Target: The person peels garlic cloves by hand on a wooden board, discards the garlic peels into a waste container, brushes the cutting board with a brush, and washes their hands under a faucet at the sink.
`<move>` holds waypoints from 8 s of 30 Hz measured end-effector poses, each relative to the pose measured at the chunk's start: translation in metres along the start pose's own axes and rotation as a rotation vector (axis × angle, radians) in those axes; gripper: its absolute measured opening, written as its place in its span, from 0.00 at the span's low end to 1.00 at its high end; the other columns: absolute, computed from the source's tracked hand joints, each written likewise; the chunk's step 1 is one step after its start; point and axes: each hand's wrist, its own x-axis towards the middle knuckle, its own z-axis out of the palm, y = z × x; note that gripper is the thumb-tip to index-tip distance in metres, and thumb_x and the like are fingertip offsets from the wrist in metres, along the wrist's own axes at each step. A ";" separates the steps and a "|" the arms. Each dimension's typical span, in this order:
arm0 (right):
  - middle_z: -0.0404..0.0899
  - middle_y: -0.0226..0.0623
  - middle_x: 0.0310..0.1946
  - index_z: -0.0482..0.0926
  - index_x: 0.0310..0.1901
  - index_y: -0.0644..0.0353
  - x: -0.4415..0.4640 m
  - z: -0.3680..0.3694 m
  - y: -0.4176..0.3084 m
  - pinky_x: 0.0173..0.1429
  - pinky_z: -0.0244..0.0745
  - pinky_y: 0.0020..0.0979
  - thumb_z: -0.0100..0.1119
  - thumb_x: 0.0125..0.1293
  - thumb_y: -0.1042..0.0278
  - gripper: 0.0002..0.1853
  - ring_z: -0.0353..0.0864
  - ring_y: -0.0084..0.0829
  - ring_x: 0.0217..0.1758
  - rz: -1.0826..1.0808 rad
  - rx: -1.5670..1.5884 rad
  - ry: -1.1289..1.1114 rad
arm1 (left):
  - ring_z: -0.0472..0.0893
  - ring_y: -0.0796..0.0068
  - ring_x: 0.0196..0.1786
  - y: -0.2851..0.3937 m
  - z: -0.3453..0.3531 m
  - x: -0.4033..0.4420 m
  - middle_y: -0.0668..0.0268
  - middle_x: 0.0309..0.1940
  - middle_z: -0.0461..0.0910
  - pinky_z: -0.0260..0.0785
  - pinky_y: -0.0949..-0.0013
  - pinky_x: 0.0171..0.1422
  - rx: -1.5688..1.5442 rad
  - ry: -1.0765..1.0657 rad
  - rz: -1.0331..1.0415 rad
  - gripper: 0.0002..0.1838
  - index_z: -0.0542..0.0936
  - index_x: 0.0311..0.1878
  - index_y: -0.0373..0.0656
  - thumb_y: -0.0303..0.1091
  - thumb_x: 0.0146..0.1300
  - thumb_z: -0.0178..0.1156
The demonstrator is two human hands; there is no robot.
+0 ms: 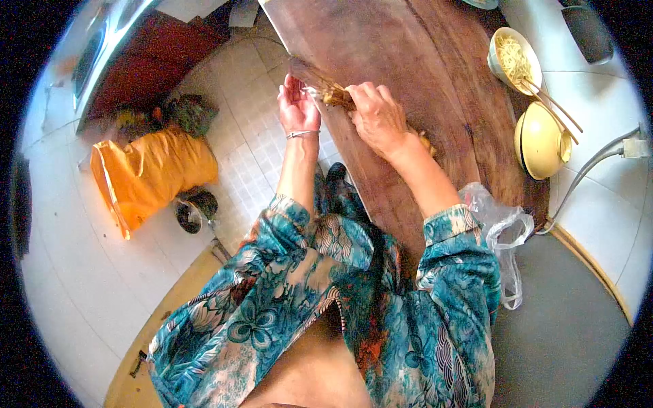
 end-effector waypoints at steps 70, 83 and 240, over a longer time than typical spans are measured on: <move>0.75 0.52 0.40 0.72 0.46 0.69 -0.096 0.080 -0.083 0.49 0.69 0.38 0.59 0.54 0.65 0.20 0.75 0.49 0.45 0.253 0.602 -0.017 | 0.73 0.55 0.55 0.049 -0.073 -0.007 0.52 0.47 0.76 0.69 0.57 0.60 -0.411 -0.203 -0.407 0.19 0.77 0.43 0.36 0.43 0.66 0.46; 0.74 0.50 0.43 0.71 0.51 0.64 -0.103 0.091 -0.093 0.52 0.68 0.37 0.56 0.56 0.63 0.22 0.74 0.46 0.47 0.266 0.571 -0.313 | 0.75 0.56 0.51 0.087 -0.120 -0.027 0.54 0.46 0.77 0.70 0.59 0.57 -0.229 -0.040 -0.212 0.17 0.75 0.46 0.36 0.40 0.66 0.44; 0.74 0.34 0.20 0.71 0.25 0.63 -0.208 -0.122 0.022 0.35 0.72 0.26 0.44 0.62 0.62 0.14 0.74 0.24 0.25 0.919 0.927 0.626 | 0.81 0.70 0.39 0.209 -0.225 -0.071 0.61 0.32 0.82 0.72 0.67 0.45 1.967 -0.447 -0.516 0.15 0.83 0.35 0.47 0.47 0.58 0.55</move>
